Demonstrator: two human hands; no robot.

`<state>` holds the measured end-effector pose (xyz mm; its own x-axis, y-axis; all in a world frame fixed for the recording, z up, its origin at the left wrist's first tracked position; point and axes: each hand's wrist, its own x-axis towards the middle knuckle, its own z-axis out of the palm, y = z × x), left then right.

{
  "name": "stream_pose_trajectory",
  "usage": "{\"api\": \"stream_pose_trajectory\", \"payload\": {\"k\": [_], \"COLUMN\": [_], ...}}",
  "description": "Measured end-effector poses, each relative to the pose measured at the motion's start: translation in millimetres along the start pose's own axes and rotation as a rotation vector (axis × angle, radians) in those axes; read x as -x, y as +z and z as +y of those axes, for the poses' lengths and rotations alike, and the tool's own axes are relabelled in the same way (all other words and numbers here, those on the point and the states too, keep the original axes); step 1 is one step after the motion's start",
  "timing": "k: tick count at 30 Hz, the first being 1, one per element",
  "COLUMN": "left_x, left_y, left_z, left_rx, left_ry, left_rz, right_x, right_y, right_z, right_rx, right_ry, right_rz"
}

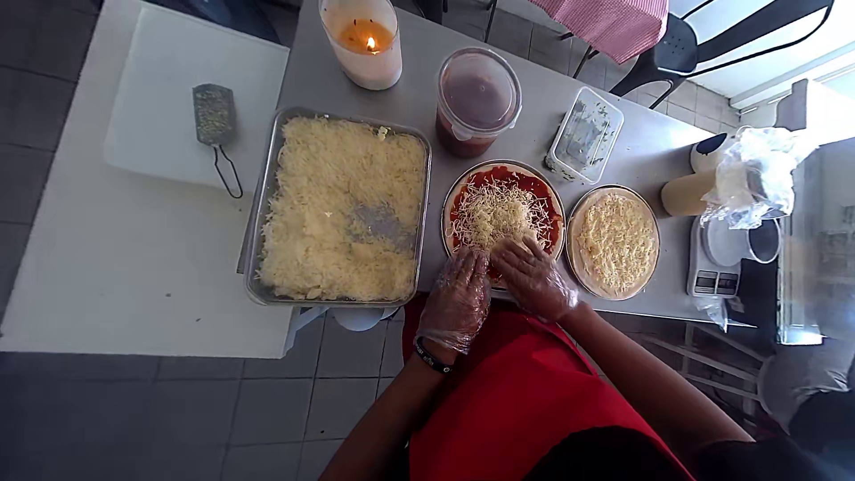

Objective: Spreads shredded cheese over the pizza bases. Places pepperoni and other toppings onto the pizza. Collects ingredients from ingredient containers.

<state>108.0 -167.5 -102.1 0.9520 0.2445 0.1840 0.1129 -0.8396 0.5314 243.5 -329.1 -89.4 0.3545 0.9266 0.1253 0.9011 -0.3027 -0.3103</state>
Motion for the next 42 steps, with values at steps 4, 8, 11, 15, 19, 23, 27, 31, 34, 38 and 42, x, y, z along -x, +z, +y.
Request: {"api": "stream_pose_trajectory", "payload": {"k": [4,8,11,15,19,23,27,31,34,38,42], "left_x": [-6.5,-26.3,-44.9,-48.4,-29.8,-12.7,-6.3,-18.1,-43.9,-89.3,-110.3], "left_y": [12.5,29.4,40.6,45.5,31.8,32.3,27.0,21.4,24.0,31.8,24.7], "left_z": [6.6,20.2,37.2,63.6,55.8,41.2,41.2,37.0,34.8,29.7,13.6], "left_rx": [0.005,-0.040,-0.067,-0.027,-0.095,-0.162,-0.130,-0.138,-0.145,-0.151,-0.205], "left_ry": [0.103,0.136,0.133,0.194,0.187,0.218,0.282,0.206,0.151,0.086,0.048], "left_rz": [-0.031,-0.132,-0.226,-0.321,-0.235,-0.224,-0.168,-0.067,-0.094,-0.226,-0.141], "right_x": [35.1,36.4,35.2,38.4,43.9,65.9,55.6,45.1,41.0,23.2,1.6], "right_y": [-13.5,-25.5,-32.2,-26.3,-18.1,-5.0,-0.6,2.9,-3.0,-4.7,-13.6], "right_z": [30.0,37.9,38.6,45.2,49.6,44.8,41.3,56.4,56.3,55.3,60.9], "right_rx": [-0.019,-0.083,-0.129,-0.209,-0.236,-0.264,-0.273,-0.097,-0.084,-0.067,-0.017], "right_ry": [0.022,0.258,0.484,0.388,0.255,0.082,-0.047,0.063,0.103,0.062,-0.036], "right_rz": [0.070,0.241,0.234,0.172,0.068,0.036,0.023,0.081,0.054,0.013,-0.129]}}
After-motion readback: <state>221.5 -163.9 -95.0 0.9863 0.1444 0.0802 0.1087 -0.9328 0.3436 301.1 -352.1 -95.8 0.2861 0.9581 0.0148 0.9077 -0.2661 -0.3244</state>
